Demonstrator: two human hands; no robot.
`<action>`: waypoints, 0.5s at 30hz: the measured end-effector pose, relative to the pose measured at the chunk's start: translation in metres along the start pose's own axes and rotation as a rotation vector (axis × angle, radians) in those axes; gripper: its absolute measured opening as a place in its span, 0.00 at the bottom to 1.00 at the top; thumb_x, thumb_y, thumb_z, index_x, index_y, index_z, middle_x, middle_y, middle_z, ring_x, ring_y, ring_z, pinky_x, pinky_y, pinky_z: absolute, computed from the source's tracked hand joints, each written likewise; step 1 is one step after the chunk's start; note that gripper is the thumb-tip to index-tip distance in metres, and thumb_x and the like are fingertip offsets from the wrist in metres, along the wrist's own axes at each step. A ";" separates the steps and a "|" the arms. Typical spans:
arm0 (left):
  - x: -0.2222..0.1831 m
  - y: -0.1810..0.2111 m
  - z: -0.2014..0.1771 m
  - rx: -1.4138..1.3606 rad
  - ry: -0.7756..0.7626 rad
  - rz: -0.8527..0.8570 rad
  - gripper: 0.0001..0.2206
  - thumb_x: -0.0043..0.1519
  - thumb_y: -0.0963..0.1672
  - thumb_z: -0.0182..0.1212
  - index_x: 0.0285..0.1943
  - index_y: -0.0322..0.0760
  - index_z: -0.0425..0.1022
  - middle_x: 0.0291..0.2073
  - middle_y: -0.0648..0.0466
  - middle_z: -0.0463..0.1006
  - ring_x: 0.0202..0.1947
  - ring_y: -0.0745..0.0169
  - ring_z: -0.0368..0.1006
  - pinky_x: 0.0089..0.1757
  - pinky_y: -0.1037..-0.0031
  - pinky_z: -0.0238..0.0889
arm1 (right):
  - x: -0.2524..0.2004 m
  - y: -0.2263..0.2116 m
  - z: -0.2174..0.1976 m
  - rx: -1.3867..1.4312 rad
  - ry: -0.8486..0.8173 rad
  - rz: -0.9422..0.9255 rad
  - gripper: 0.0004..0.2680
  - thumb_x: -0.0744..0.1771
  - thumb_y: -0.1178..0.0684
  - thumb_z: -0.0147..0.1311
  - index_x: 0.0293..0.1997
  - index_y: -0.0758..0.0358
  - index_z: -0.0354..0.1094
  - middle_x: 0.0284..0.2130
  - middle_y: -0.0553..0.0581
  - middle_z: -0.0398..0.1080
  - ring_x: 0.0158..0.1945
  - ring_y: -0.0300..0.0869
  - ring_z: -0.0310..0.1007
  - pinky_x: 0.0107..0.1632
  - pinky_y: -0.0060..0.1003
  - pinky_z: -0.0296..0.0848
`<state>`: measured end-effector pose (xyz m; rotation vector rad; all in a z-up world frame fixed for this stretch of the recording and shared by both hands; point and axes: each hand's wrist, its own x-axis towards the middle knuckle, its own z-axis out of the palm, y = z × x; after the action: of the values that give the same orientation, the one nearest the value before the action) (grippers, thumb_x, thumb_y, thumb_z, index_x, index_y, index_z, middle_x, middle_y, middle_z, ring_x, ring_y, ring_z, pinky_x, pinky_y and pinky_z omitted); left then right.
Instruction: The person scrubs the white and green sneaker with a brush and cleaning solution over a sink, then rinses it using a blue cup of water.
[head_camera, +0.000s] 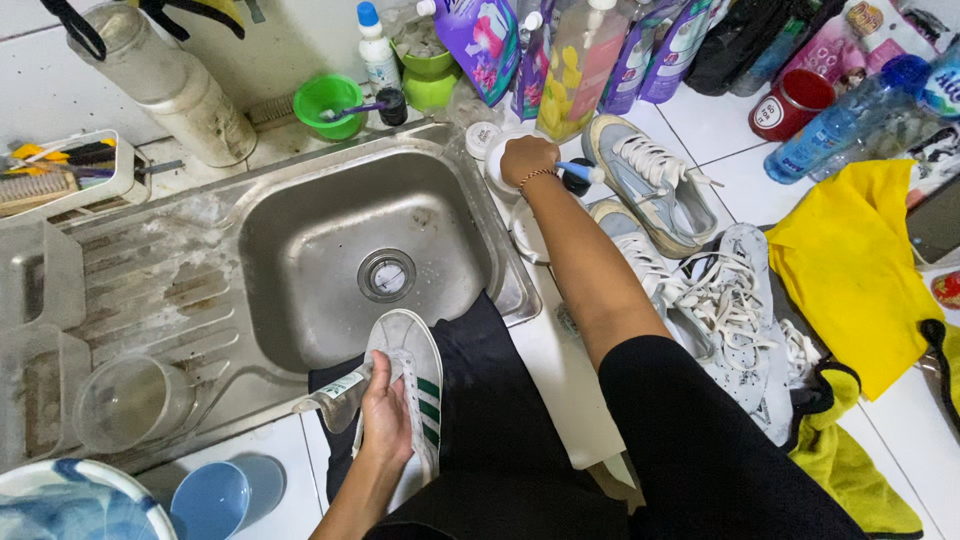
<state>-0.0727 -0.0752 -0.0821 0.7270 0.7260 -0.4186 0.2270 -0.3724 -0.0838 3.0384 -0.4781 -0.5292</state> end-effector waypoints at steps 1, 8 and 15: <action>-0.012 0.005 0.010 0.002 0.001 0.000 0.33 0.59 0.58 0.45 0.71 0.41 0.64 0.61 0.46 0.73 0.59 0.50 0.69 0.57 0.59 0.62 | 0.003 -0.002 0.006 0.002 -0.002 0.000 0.15 0.67 0.55 0.44 0.59 0.57 0.69 0.56 0.59 0.71 0.59 0.56 0.70 0.49 0.54 0.72; -0.040 0.017 0.033 0.080 0.071 -0.042 0.37 0.58 0.58 0.42 0.75 0.39 0.59 0.66 0.44 0.69 0.66 0.47 0.64 0.63 0.59 0.57 | 0.013 -0.005 0.018 -0.053 0.012 -0.019 0.13 0.66 0.54 0.45 0.56 0.52 0.71 0.51 0.55 0.73 0.54 0.53 0.73 0.44 0.50 0.73; -0.038 0.015 0.033 0.089 0.060 -0.037 0.37 0.58 0.59 0.41 0.74 0.39 0.61 0.65 0.44 0.70 0.64 0.47 0.66 0.61 0.58 0.58 | 0.006 -0.006 0.013 -0.010 0.021 0.003 0.13 0.67 0.55 0.46 0.56 0.53 0.71 0.53 0.54 0.72 0.55 0.51 0.73 0.43 0.49 0.74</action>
<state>-0.0757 -0.0850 -0.0306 0.8138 0.7817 -0.4662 0.2302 -0.3681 -0.0986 3.0303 -0.4783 -0.4972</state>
